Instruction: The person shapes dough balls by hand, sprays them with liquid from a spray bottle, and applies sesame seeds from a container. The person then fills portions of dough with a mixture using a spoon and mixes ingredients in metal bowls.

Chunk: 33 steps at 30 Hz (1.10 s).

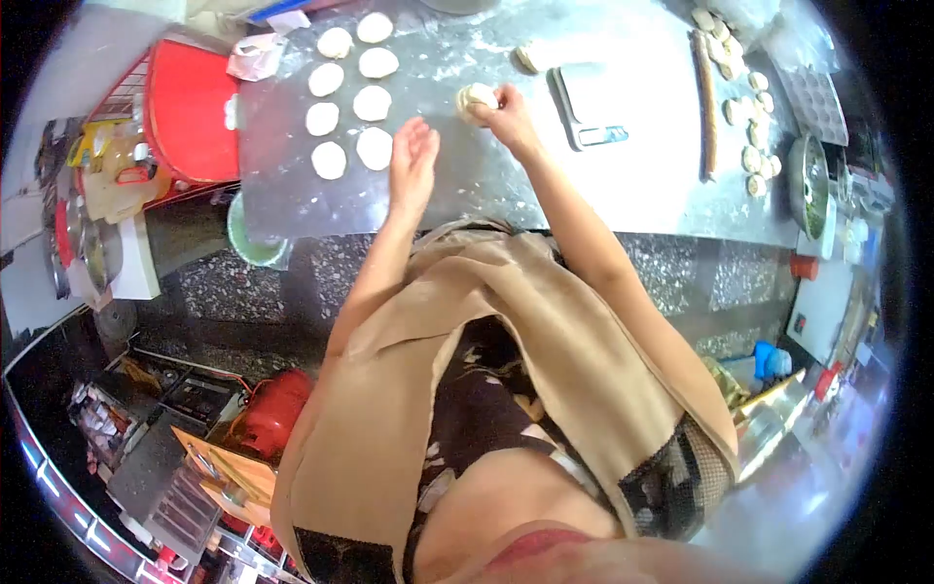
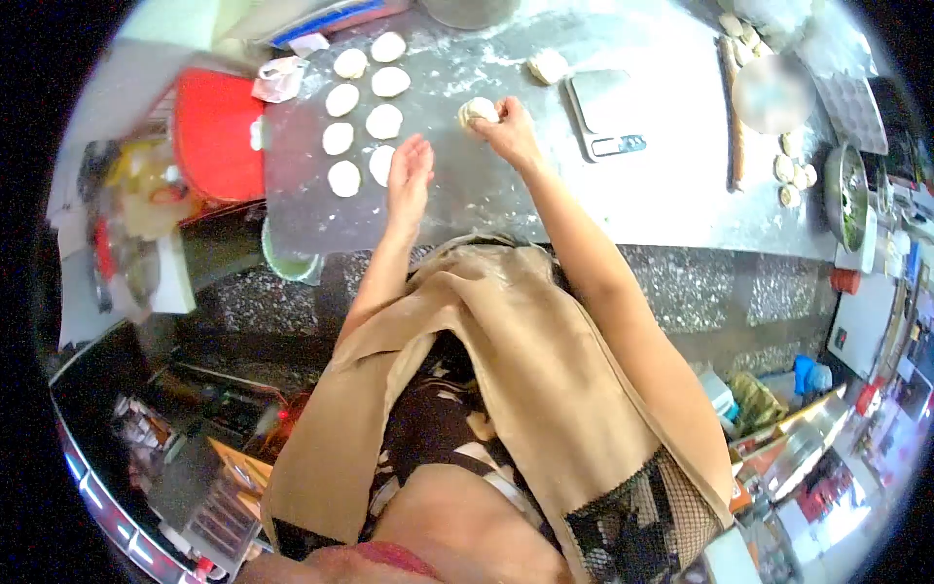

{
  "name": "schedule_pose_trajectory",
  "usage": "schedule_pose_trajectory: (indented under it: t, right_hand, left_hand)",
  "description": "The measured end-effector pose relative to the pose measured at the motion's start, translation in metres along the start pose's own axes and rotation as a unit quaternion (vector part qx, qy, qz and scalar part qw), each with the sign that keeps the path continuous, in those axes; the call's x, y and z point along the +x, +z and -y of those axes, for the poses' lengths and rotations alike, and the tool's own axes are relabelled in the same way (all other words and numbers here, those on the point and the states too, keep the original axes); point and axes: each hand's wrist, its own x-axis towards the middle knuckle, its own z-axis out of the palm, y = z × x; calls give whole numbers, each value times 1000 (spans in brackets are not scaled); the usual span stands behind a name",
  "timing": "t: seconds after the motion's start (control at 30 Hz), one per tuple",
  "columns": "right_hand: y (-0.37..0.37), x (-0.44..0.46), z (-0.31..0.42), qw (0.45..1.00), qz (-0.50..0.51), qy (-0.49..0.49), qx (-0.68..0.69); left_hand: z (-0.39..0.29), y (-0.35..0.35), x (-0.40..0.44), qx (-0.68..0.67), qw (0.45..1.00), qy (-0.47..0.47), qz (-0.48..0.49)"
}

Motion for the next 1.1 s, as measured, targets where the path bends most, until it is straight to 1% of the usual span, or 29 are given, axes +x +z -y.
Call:
schedule_pose_trajectory:
  t: [0.03, 0.07, 0.1, 0.13, 0.17, 0.2, 0.23, 0.27, 0.3, 0.37, 0.4, 0.47, 0.53, 0.6, 0.63, 0.67, 0.73, 0.8, 0.83, 0.87, 0.9, 0.93, 0.97, 1.0, 1.03, 1.07, 1.1]
  right_hand:
    - [-5, -19, 33, 977, 19, 9, 214]
    - [-11, -38, 64, 908, 42, 19, 417]
    - [-18, -51, 91, 905, 45, 7, 423]
    - [-27, -64, 115, 880, 66, -22, 469]
    - [-29, -70, 129, 853, 87, -50, 512]
    - [-25, -69, 138, 853, 67, -127, 501]
    - [-27, -75, 154, 866, 27, -154, 475]
    - [-33, -83, 171, 875, -15, -180, 449]
    - [-40, -85, 183, 873, -17, -189, 450]
    - [-49, -90, 198, 904, -132, -278, 298]
    - [-51, -90, 203, 902, -135, -281, 298]
    - [-51, -90, 214, 869, -159, -330, 333]
    - [-49, -87, 219, 861, -169, -343, 335]
    - [-46, -81, 220, 850, -172, -362, 343]
    - [-46, -80, 221, 849, -170, -363, 343]
    - [-47, -79, 223, 855, -155, -354, 346]
    - [-46, -74, 224, 860, -138, -347, 349]
    - [-41, -62, 221, 876, -69, -311, 362]
    - [-39, -56, 218, 875, -65, -314, 362]
    - [-38, -50, 216, 890, -63, -306, 331]
    - [-41, -49, 220, 904, -62, -299, 299]
    - [-45, -51, 222, 903, -59, -304, 299]
    - [-49, -58, 221, 878, 19, -206, 431]
    - [-56, -72, 224, 826, 97, -99, 547]
    - [-72, -99, 239, 784, 178, -40, 594]
    - [-63, -82, 218, 718, 257, -73, 643]
    - [-71, -86, 220, 671, 264, -51, 691]
  left_hand:
    - [-8, 8, 2, -36, 998, 4, -43]
    - [-22, 16, 5, -128, 989, 29, -75]
    - [-37, 24, 11, -218, 972, 70, -56]
    - [-53, 32, 15, -307, 945, 109, -32]
    - [-70, 42, 15, -289, 940, 176, -29]
    - [-91, 52, 15, -272, 931, 242, -26]
    - [-116, 60, 13, -290, 916, 273, -53]
    - [-132, 61, 11, -290, 913, 282, -49]
    - [-144, 61, 8, -311, 904, 289, -49]
    - [-162, 62, 1, -333, 894, 297, -46]
    - [-170, 62, -2, -323, 886, 328, -49]
    - [-183, 60, -7, -304, 868, 390, -55]
    - [-193, 57, -13, -294, 876, 375, -75]
    - [-202, 53, -19, -406, 878, 249, -35]
    - [-199, 49, -13, -425, 876, 228, -9]
    - [-196, 46, -8, -426, 875, 231, -11]
    - [-191, 42, 1, -495, 853, 165, 18]
    - [-189, 38, 10, -511, 842, 175, 12]
    - [-189, 37, 13, -526, 831, 181, 10]
    - [-189, 37, 13, -527, 830, 185, 7]
    - [-195, 39, 10, -441, 860, 250, -63]
    - [-200, 40, 7, -348, 874, 312, -132]
    - [-197, 38, 4, -238, 883, 375, -153]
    - [-198, 41, 2, -240, 881, 378, -156]
    - [-196, 47, -1, -89, 860, 490, -111]
    - [-193, 51, -4, 66, 810, 579, -59]
    - [-192, 51, -4, -59, 801, 596, 5]
